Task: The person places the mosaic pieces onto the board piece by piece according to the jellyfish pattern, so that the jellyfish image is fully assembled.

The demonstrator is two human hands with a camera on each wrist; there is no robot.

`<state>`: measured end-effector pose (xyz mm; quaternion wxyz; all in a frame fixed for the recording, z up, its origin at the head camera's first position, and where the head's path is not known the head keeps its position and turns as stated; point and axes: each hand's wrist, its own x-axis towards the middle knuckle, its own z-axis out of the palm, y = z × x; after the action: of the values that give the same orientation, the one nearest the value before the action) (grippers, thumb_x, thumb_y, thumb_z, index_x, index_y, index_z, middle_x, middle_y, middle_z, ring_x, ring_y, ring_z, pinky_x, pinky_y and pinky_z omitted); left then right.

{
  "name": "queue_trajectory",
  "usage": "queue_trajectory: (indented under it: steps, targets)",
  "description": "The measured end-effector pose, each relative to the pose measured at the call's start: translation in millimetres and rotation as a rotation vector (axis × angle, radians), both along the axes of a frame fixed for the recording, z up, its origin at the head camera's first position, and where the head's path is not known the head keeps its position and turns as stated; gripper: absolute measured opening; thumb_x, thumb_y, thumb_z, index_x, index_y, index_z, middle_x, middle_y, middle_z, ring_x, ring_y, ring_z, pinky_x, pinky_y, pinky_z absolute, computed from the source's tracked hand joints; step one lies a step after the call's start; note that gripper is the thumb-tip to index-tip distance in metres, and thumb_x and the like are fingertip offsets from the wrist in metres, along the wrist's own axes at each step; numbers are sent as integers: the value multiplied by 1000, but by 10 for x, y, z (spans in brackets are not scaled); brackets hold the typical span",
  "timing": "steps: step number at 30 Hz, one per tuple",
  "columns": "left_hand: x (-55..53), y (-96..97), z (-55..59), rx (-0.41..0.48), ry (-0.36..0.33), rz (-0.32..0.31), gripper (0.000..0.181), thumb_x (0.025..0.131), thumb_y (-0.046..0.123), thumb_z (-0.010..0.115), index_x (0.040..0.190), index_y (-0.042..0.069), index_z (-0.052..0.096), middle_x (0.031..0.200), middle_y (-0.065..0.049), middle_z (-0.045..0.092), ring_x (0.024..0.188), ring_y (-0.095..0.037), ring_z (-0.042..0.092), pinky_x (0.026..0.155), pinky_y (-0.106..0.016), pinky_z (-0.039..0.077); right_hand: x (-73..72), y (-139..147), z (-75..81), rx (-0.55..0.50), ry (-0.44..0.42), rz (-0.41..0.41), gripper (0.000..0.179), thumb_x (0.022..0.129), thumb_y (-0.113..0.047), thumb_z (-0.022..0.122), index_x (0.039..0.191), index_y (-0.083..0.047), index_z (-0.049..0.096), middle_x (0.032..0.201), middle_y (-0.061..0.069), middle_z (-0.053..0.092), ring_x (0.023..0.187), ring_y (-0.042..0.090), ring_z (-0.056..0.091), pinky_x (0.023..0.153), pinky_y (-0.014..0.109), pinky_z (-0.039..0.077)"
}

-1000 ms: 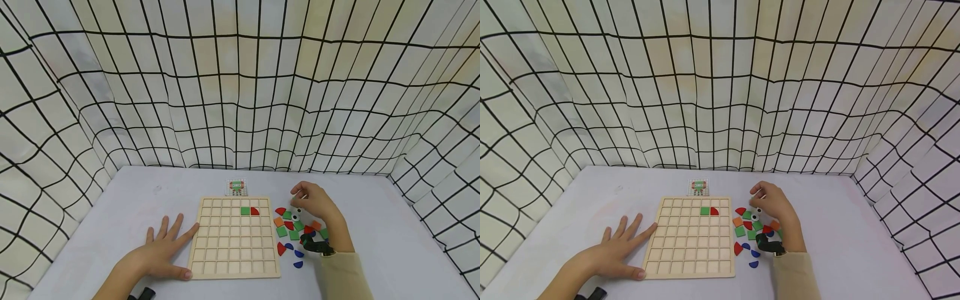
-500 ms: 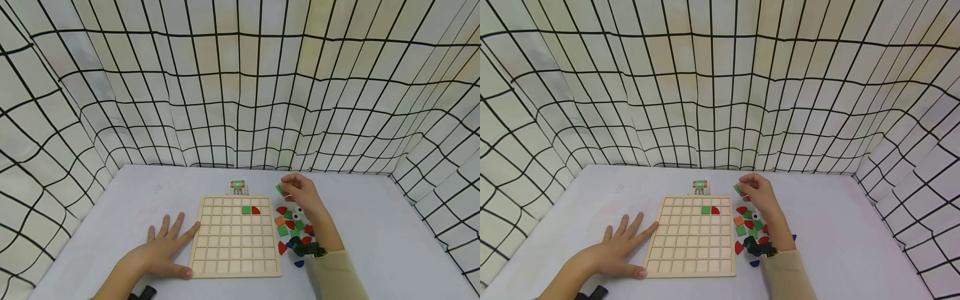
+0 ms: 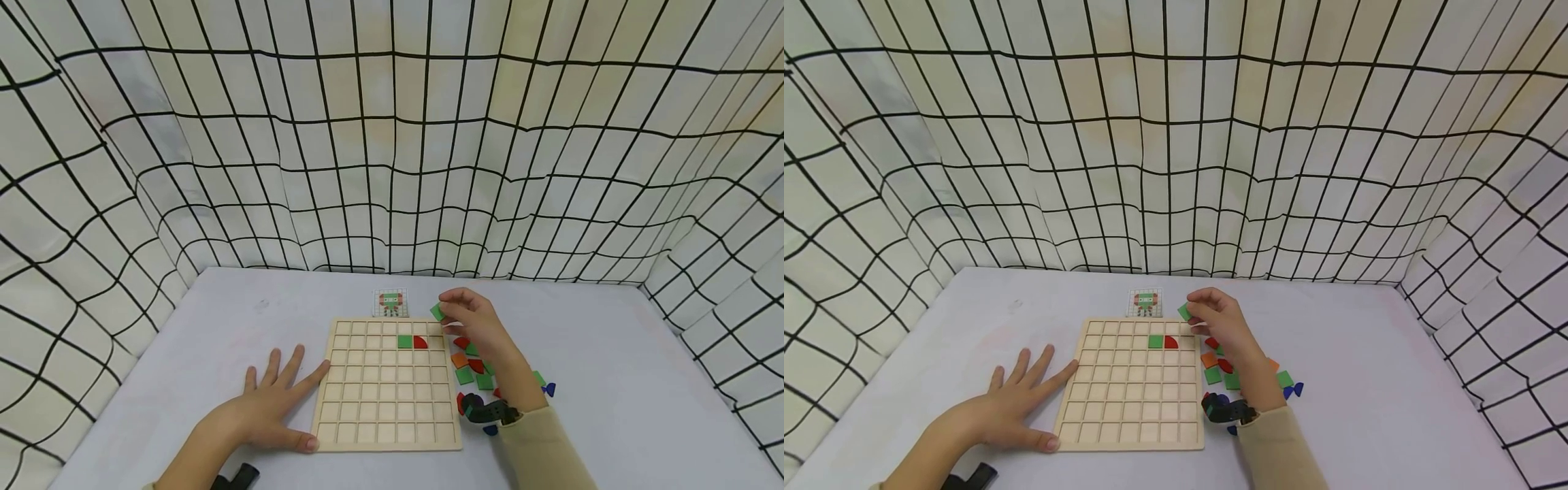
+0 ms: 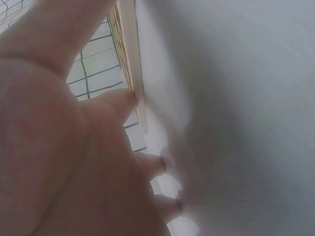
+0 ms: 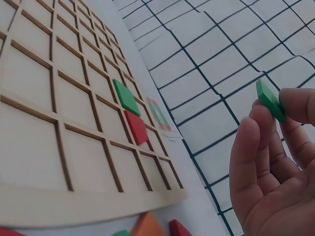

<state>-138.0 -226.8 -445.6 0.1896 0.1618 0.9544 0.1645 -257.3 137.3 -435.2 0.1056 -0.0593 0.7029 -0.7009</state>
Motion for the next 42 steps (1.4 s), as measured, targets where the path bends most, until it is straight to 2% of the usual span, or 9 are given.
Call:
queue_trajectory:
  steps: [6, 17, 26, 31, 38, 42]
  targets:
    - [-5, 17, 6, -9, -8, 9, 117, 63, 79, 71, 159, 33, 23, 165, -25, -1, 144, -60, -11, 101, -84, -4, 26, -89, -49, 22, -5, 54, 32, 96, -11, 66, 123, 1, 56, 97, 1, 65, 91, 27, 64, 78, 34, 56]
    - [3, 21, -5, -10, -14, 18, 117, 62, 77, 73, 159, 34, 24, 166, -24, 0, 144, -60, -11, 101, -84, -5, 62, -210, -119, 52, 13, 61, 26, 92, -8, 69, 116, -2, 62, 89, 0, 66, 85, 21, 63, 73, 35, 54]
    - [-2, 18, -2, -8, -14, 15, 117, 63, 77, 73, 159, 34, 22, 165, -25, -2, 144, -60, -12, 101, -84, -5, 71, -291, -99, 86, 38, 65, 26, 90, -4, 69, 115, -1, 64, 96, 3, 65, 87, 21, 64, 76, 37, 55]
    - [-8, 33, 6, 8, -21, 14, 117, 63, 77, 73, 159, 34, 23, 165, -24, -2, 145, -59, -13, 101, -84, -6, 71, -292, -41, 93, 43, 41, 28, 90, -5, 69, 117, -1, 63, 97, 3, 63, 88, 25, 62, 76, 35, 54]
    - [-11, 34, 19, -23, -11, 20, 117, 63, 78, 73, 159, 34, 23, 165, -25, -1, 145, -60, -11, 101, -84, -5, 44, -371, 124, 32, 68, 44, 28, 92, -7, 68, 119, -2, 62, 101, 3, 62, 92, 33, 58, 78, 36, 53]
    - [1, 18, 37, -19, -28, 23, 117, 63, 77, 73, 159, 33, 23, 165, -25, -2, 144, -59, -12, 101, -84, -6, 26, -455, 243, -20, 98, 24, 25, 92, -8, 68, 117, -6, 63, 101, 1, 62, 92, 25, 59, 79, 36, 53]
